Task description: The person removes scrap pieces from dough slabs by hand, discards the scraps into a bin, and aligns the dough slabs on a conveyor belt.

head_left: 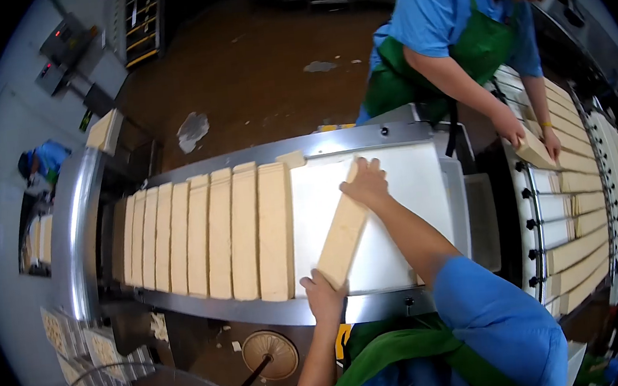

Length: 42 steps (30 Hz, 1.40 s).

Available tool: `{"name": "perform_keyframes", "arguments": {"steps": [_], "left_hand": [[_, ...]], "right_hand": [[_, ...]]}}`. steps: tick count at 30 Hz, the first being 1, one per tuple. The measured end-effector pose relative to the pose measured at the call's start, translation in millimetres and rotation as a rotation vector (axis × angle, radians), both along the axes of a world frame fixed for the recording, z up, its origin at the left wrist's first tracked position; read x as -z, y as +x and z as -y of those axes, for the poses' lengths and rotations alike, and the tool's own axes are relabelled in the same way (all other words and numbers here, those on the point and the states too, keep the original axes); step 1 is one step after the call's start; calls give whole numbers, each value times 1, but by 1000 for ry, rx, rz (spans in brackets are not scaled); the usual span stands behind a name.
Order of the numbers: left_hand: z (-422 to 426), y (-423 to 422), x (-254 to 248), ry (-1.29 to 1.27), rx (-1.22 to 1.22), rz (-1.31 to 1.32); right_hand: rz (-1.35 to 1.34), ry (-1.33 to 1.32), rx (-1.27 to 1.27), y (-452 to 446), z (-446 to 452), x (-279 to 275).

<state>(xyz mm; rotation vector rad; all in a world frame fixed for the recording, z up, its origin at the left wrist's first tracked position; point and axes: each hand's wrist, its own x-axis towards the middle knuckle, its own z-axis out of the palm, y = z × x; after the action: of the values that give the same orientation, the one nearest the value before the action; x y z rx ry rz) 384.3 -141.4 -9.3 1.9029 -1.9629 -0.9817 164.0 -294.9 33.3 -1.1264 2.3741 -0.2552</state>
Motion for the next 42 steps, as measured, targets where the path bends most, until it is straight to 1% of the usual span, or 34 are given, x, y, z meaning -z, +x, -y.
{"name": "perform_keyframes", "arguments": {"steps": [2,3,5,6,7,8,9,10,11,12,13,14,16,18,20,21,23,24,26,27,28,30,32,33,35,36,38,40,42], "left_hand": [[-10,-21,-2,-5,141,-118],[-14,-33,-5,-5,194,-130],[-25,-61,-14,120,286,-124],[-29,-74,-14,124,369,-134],[-32,-87,-12,114,309,-97],[-34,-98,-10,103,249,-59],[-40,-104,-3,-11,284,-96],[-44,-112,2,-121,315,-139],[-47,-128,-4,-117,387,-148],[-51,-143,-11,-164,376,-172],[-57,-159,-18,-213,353,-196],[-66,-177,-26,-217,392,-201],[-87,-217,-45,-235,481,-284],[-106,-255,-64,-226,566,-286],[-126,-293,-76,-374,774,-391],[-135,-311,-81,-379,790,-389],[-150,-347,-90,-442,907,-491],[-155,-361,-95,-447,919,-484],[-163,-386,-101,-272,1044,-532],[-163,-397,-100,-256,1108,-535],[-167,-406,-103,-262,1115,-527],[-177,-420,-111,-144,1158,-480],[-183,-433,-104,-178,1186,-458],[-186,-438,-103,-143,1183,-467],[-192,-449,-101,-109,1188,-468],[-194,-453,-100,-127,1196,-459],[-199,-465,-97,-147,1205,-449],[-203,-475,-92,-89,1207,-446],[-209,-485,-91,-107,1223,-430]], "right_hand": [[-3,42,147,-47,-25,7],[-14,38,200,-65,-36,20],[-354,-109,120,-102,-67,55],[-211,-145,167,-114,-80,55],[-163,-97,218,-114,-94,27],[-160,-108,291,-122,-108,22],[43,-178,465,-134,-128,10],[9,-222,527,-144,-146,6],[98,-309,606,-160,-172,1],[182,-404,668,-174,-194,-4],[134,-505,731,-186,-221,-9],[126,-516,769,-204,-248,-13],[-123,-679,834,-242,-304,-21],[-113,-666,973,-277,-356,-46],[-98,-564,1073,-315,-402,-64],[-95,-571,1089,-334,-421,-66],[-120,-379,1141,-375,-455,-65],[-112,-385,1152,-394,-471,-64],[-174,43,937,-434,-498,-55],[-165,36,943,-451,-506,-48],[-188,10,950,-468,-513,-42],[-205,-21,960,-497,-525,-30],[-227,20,988,-515,-530,-29],[-218,14,994,-521,-533,-29],[-68,3,971,-527,-537,-41],[-61,-1,976,-531,-538,-33],[-341,-67,1029,-537,-538,-14],[-339,-84,1026,-546,-543,-8],[-339,-103,1027,-551,-549,-6]]}}
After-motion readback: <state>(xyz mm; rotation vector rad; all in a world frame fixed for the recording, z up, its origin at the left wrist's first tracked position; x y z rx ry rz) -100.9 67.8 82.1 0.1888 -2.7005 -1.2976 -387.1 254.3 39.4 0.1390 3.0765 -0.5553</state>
